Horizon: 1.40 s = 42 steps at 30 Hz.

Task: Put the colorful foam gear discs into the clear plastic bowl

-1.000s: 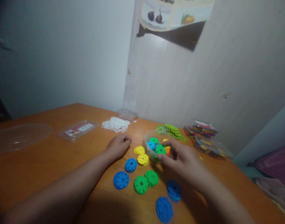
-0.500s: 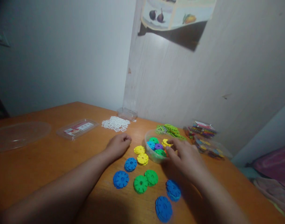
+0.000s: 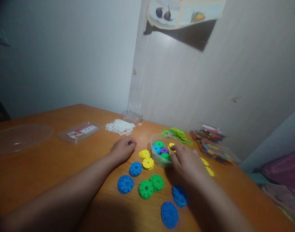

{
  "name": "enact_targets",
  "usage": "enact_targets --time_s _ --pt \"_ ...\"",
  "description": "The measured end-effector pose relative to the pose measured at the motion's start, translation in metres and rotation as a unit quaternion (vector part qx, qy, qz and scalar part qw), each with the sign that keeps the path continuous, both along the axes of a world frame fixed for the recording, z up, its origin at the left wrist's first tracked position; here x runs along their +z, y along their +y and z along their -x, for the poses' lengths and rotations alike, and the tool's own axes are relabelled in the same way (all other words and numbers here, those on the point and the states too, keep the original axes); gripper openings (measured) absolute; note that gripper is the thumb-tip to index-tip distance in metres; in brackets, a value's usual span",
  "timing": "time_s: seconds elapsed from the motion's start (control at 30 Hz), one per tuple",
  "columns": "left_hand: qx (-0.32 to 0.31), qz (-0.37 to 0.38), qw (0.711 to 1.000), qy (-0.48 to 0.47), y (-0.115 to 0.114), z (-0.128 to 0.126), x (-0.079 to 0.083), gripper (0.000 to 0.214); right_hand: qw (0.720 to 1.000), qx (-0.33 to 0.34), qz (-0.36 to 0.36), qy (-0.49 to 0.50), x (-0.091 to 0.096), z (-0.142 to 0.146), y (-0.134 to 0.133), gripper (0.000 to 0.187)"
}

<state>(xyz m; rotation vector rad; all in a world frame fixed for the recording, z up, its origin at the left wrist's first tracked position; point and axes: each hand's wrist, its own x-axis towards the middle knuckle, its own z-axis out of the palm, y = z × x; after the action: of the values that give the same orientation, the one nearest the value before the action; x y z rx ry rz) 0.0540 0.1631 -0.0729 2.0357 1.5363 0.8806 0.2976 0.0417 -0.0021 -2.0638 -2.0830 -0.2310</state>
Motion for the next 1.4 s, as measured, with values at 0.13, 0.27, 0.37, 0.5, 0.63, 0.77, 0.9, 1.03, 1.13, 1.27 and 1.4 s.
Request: enact_targets --time_s 0.13,0.27,0.37,0.5,0.63,0.77,0.9,1.03,1.13,1.27,1.4 --pt "0.002 0.002 1.0 -0.004 -0.002 0.0 0.002 0.017 1.0 0.001 0.001 0.023 -0.001 0.001 0.0 0.036" --pt "0.004 0.005 1.0 -0.005 -0.002 0.0 0.002 0.017 0.999 0.004 0.008 0.041 -0.002 0.001 0.001 0.036" --pt "0.003 0.004 1.0 -0.008 0.0 0.0 0.0 0.017 0.999 0.006 0.009 0.046 -0.002 0.0 0.001 0.035" --pt "0.003 0.001 1.0 -0.008 0.002 0.0 -0.003 0.017 0.997 0.008 -0.008 0.071 0.001 -0.005 -0.002 0.03" --pt "0.003 0.0 1.0 -0.009 0.002 -0.001 -0.002 0.017 0.987 0.056 -0.028 0.148 0.008 -0.009 -0.015 0.023" --pt "-0.004 -0.007 1.0 -0.008 0.003 0.0 -0.004 0.016 0.959 0.154 0.072 0.229 0.012 -0.002 -0.035 0.021" --pt "-0.009 -0.004 1.0 -0.01 0.006 0.0 -0.006 0.016 0.943 0.168 0.202 0.206 0.013 0.015 -0.047 0.012" --pt "-0.008 -0.001 1.0 -0.008 0.006 0.0 -0.007 0.017 0.95 0.134 0.231 0.163 0.011 0.027 -0.048 0.01" --pt "-0.007 -0.003 1.0 -0.012 0.006 0.0 -0.006 0.016 0.953 0.126 0.23 0.152 0.008 0.03 -0.044 0.018" --pt "-0.007 0.001 1.0 -0.016 0.005 0.0 -0.005 0.016 0.955 0.117 0.236 0.138 0.003 0.03 -0.039 0.015" --pt "-0.005 0.003 1.0 -0.013 0.005 0.0 -0.006 0.016 0.959 0.108 0.232 0.124 -0.001 0.031 -0.036 0.013"
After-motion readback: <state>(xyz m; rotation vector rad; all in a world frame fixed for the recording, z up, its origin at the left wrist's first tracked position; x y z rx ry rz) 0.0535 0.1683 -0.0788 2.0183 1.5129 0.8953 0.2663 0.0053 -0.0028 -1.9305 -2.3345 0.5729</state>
